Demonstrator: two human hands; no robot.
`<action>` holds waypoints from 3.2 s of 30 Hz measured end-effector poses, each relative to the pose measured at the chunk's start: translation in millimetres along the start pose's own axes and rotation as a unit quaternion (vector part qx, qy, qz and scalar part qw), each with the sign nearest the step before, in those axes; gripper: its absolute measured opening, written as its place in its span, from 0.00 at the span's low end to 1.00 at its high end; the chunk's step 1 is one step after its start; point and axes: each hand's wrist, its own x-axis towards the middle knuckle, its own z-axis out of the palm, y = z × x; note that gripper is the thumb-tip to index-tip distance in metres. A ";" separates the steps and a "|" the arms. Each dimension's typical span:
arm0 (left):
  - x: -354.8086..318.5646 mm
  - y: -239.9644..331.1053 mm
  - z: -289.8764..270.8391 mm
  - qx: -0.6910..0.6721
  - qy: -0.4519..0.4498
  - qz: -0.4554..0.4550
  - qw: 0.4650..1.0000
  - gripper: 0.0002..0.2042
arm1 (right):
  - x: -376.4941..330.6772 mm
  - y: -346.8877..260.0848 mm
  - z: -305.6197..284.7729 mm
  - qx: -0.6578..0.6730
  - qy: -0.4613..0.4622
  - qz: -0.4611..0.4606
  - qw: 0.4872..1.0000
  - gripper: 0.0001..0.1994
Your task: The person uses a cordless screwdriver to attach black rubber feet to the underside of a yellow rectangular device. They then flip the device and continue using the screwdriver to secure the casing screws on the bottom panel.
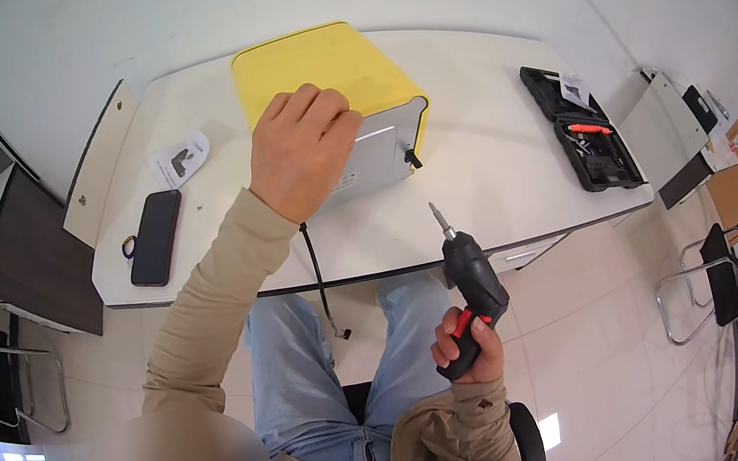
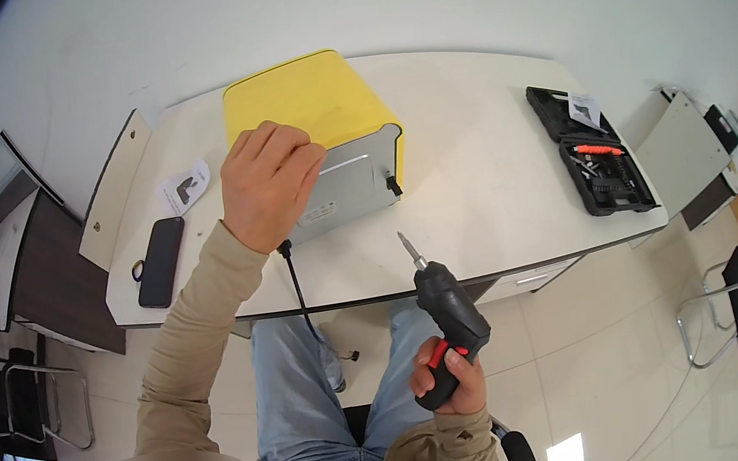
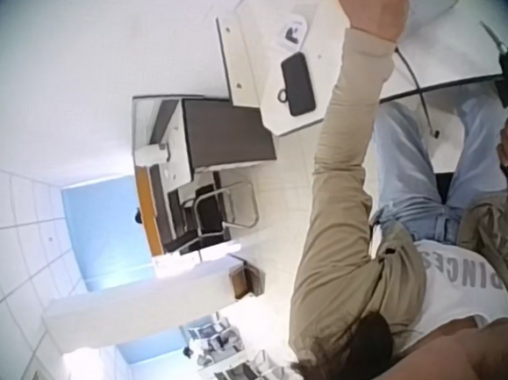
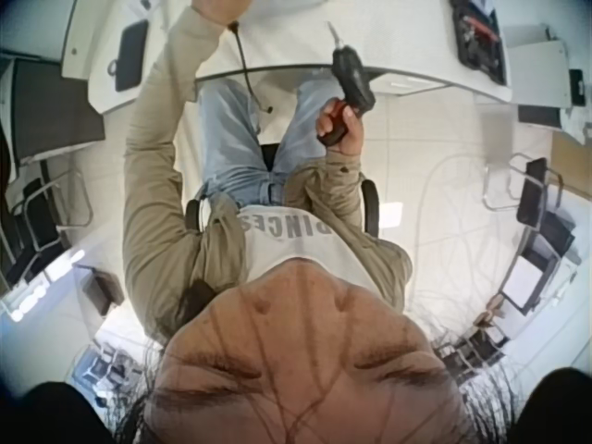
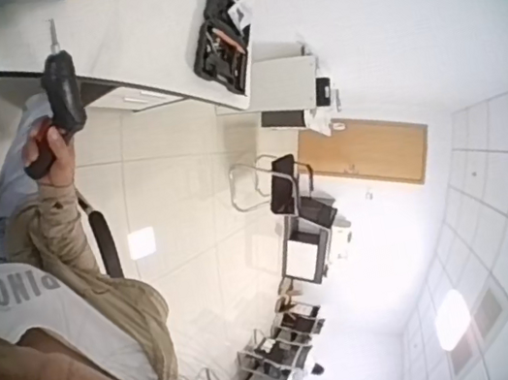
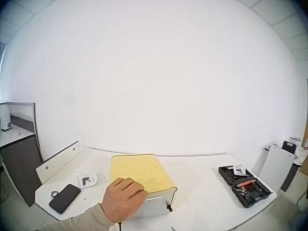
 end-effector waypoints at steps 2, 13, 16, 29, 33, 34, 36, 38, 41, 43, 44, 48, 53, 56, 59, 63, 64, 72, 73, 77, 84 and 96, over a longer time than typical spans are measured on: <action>-0.1 0.4 0.4 0.000 0.003 -0.002 1.000 0.08 | 2.2 -5.1 1.6 -0.022 0.008 -0.007 1.000 0.19; -23.4 -3.2 -27.5 -0.085 0.054 -0.168 0.981 0.17 | -4.8 -6.8 -2.0 -0.051 0.030 -0.001 0.998 0.13; -57.9 -17.8 -40.7 -0.131 0.104 -0.308 0.937 0.19 | -6.2 -7.8 -10.5 0.001 0.032 -0.005 0.999 0.23; -173.1 18.3 -71.5 -0.226 -0.068 -0.439 0.867 0.16 | 36.9 -42.2 4.1 -0.064 0.079 -0.032 0.994 0.21; -180.9 17.0 -83.7 -0.219 -0.067 -0.403 0.886 0.13 | 65.6 -67.9 6.3 -0.108 0.094 -0.048 0.989 0.22; -183.3 14.5 -85.9 -0.217 -0.066 -0.394 0.891 0.12 | 75.3 -72.6 7.9 -0.114 0.091 -0.057 0.988 0.22; -187.9 0.2 -92.4 -0.150 -0.078 -0.381 0.909 0.10 | 94.5 -80.3 2.9 -0.111 0.091 -0.068 0.987 0.21; -191.4 -19.7 -99.2 -0.077 -0.085 -0.373 0.921 0.09 | 114.4 -89.3 -10.4 -0.103 0.078 -0.071 0.989 0.19; -194.6 -49.7 -105.9 0.013 -0.100 -0.373 0.923 0.07 | 137.6 -97.6 -24.1 -0.080 0.054 -0.065 0.993 0.17; -195.9 -68.6 -107.4 0.035 -0.124 -0.379 0.916 0.06 | 150.0 -96.8 -34.3 -0.072 0.063 -0.065 0.993 0.17; -196.2 -79.6 -106.5 0.038 -0.134 -0.385 0.912 0.06 | 153.5 -96.3 -36.5 -0.068 0.068 -0.066 0.993 0.17; -193.7 -129.9 -96.7 0.049 -0.201 -0.389 0.898 0.06 | 158.1 -94.5 -41.6 -0.045 0.055 -0.075 0.995 0.17; -187.3 -180.1 -60.5 0.058 -0.291 -0.361 0.884 0.07 | 157.6 -91.2 -48.2 -0.013 0.038 -0.083 0.996 0.21; -190.0 -194.8 -37.2 0.052 -0.314 -0.346 0.883 0.06 | 157.1 -89.6 -45.4 -0.005 0.021 -0.076 0.997 0.22; -192.4 -202.8 -19.8 0.052 -0.332 -0.322 0.885 0.06 | 154.7 -87.3 -43.6 0.001 0.019 -0.086 0.996 0.22; -185.6 -206.4 -7.0 0.111 -0.414 -0.292 0.855 0.05 | 153.6 -86.1 -46.0 0.003 0.016 -0.100 0.995 0.22; -187.7 -207.9 -5.0 0.119 -0.410 -0.283 0.859 0.05 | 154.4 -85.2 -45.1 0.005 0.013 -0.100 0.995 0.22; -191.8 -200.3 -7.1 0.126 -0.348 -0.278 0.887 0.02 | 154.6 -84.6 -45.0 0.011 0.007 -0.100 0.995 0.21; -192.8 -199.9 -6.2 0.132 -0.345 -0.281 0.886 0.02 | 154.7 -84.7 -45.1 0.010 0.004 -0.099 0.995 0.21; -196.5 -200.2 -5.0 0.134 -0.326 -0.281 0.893 0.03 | 155.3 -84.7 -47.1 0.006 0.002 -0.096 0.995 0.21; -190.0 -191.7 -15.6 0.092 -0.299 -0.306 0.899 0.03 | 155.8 -84.6 -46.8 0.011 0.011 -0.099 0.995 0.20; -189.4 -199.9 -35.9 0.026 -0.192 -0.398 0.897 0.04 | 153.6 -79.0 -40.3 0.014 0.042 -0.118 0.992 0.20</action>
